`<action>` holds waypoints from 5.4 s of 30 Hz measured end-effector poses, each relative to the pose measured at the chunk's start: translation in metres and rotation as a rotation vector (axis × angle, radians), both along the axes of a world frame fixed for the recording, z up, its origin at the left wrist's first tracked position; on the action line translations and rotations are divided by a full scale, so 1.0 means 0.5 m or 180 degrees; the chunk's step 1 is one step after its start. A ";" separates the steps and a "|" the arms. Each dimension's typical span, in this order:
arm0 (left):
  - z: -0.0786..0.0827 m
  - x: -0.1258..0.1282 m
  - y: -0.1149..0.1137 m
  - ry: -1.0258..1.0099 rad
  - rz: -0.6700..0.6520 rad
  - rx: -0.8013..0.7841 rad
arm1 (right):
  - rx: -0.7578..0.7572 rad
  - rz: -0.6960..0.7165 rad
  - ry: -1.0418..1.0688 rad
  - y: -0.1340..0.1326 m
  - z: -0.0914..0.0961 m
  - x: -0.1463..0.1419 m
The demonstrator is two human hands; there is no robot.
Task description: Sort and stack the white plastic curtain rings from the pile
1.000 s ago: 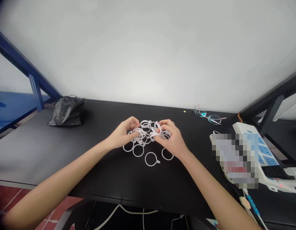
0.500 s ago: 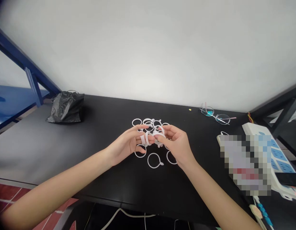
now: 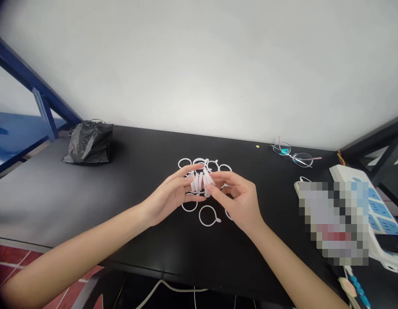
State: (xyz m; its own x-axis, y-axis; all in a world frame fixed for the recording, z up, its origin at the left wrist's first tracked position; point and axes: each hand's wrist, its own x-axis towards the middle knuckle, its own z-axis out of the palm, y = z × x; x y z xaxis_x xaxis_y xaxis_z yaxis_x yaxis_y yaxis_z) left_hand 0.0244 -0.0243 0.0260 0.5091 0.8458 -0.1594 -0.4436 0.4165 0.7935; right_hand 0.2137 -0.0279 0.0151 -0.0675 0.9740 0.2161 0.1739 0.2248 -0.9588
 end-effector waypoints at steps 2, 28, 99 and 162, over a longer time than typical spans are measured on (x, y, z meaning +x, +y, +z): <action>0.001 0.000 -0.001 -0.0046 -0.0053 0.0015 | 0.0070 -0.0104 -0.0074 -0.002 0.002 -0.001; -0.002 -0.001 0.000 -0.0176 -0.0192 0.0162 | 0.0484 0.0017 -0.0033 0.000 0.007 0.003; -0.020 0.012 -0.039 0.0982 -0.0180 0.3703 | -0.1480 0.1662 0.1306 -0.016 0.004 -0.011; -0.033 -0.019 0.008 0.3097 -0.0240 0.2880 | -0.1634 0.0872 0.1148 -0.029 -0.008 -0.041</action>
State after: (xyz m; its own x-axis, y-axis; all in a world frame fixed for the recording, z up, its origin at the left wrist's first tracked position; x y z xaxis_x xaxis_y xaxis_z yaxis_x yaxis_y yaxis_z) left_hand 0.0151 -0.0202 0.0097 0.5590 0.8209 0.1170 0.4593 -0.4241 0.7805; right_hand 0.1930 -0.0422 0.0109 -0.3365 0.9172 -0.2132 -0.1748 -0.2834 -0.9430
